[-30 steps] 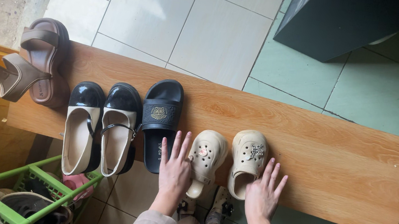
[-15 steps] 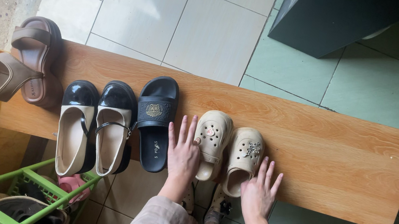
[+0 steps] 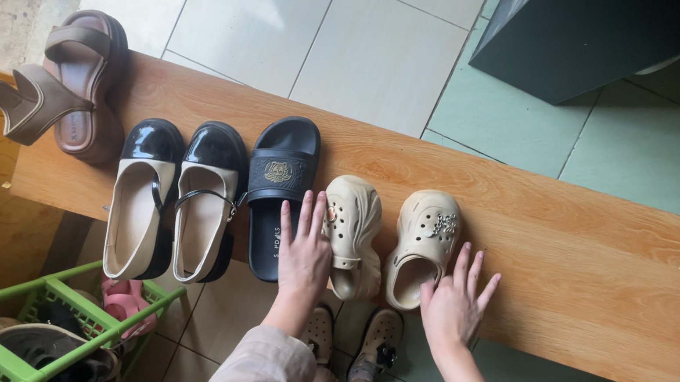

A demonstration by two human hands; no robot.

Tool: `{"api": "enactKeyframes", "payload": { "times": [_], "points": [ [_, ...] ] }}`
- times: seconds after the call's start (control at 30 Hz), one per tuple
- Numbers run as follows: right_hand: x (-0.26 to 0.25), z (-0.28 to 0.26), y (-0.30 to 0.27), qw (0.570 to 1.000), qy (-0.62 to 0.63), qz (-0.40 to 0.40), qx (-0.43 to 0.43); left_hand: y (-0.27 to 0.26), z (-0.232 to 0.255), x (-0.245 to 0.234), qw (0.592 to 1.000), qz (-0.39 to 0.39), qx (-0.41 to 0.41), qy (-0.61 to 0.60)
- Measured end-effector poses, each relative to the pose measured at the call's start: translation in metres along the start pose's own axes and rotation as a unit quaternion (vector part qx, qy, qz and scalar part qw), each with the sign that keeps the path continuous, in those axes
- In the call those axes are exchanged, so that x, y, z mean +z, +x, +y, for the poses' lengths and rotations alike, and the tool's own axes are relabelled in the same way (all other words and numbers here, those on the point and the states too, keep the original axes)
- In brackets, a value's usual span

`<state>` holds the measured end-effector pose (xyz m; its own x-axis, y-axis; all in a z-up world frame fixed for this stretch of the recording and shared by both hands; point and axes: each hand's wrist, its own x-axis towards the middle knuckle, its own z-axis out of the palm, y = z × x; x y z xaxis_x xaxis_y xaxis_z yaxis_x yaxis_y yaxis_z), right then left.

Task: The person repeatedly picks up pairs of shoes from a green plastic shoe rack and places them on a wooden bench. The person handles sandals, loafers, slides, clogs, and sneakers, arranging them in a row on the bench.

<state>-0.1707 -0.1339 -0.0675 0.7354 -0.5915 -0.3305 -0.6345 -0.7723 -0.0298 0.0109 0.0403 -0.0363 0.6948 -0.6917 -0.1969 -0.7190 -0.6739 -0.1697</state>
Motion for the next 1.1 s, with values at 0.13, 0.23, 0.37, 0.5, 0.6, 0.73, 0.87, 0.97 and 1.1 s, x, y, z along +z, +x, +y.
{"api": "enactKeyframes", "payload": {
  "times": [0.13, 0.23, 0.37, 0.5, 0.6, 0.73, 0.87, 0.97, 1.1],
  "points": [
    [-0.008, -0.003, 0.004, 0.998, -0.030, -0.053, 0.003, 0.019, 0.014, -0.020, 0.990, -0.128, 0.057, 0.027],
    [-0.009, -0.005, 0.004, 0.998, -0.026, -0.063, 0.001, 0.031, 0.030, -0.032, 0.976, -0.177, 0.108, 0.068],
    [-0.004, -0.001, 0.001, 0.998, -0.023, -0.057, -0.001, 0.024, 0.032, -0.035, 0.969, -0.179, 0.130, 0.108],
    [-0.003, -0.002, 0.000, 0.997, -0.041, -0.060, 0.008, 0.009, 0.019, -0.035, 0.976, -0.176, 0.100, 0.083],
    [-0.003, 0.000, -0.002, 0.997, -0.060, -0.041, 0.000, 0.002, 0.017, -0.032, 0.963, -0.246, 0.096, 0.057],
    [-0.006, 0.001, 0.001, 0.996, -0.069, -0.053, -0.012, -0.002, 0.017, -0.025, 0.979, -0.187, 0.066, 0.039],
    [-0.012, 0.005, 0.001, 0.996, -0.057, -0.059, -0.030, -0.005, 0.017, -0.024, 0.977, -0.201, 0.066, 0.022],
    [-0.014, 0.007, -0.001, 0.997, -0.048, -0.039, -0.044, -0.010, 0.015, -0.025, 0.977, -0.207, 0.057, 0.006],
    [-0.018, 0.010, -0.003, 0.997, -0.040, -0.041, -0.046, -0.014, 0.016, -0.026, 0.976, -0.211, 0.047, -0.011]
  ]
}}
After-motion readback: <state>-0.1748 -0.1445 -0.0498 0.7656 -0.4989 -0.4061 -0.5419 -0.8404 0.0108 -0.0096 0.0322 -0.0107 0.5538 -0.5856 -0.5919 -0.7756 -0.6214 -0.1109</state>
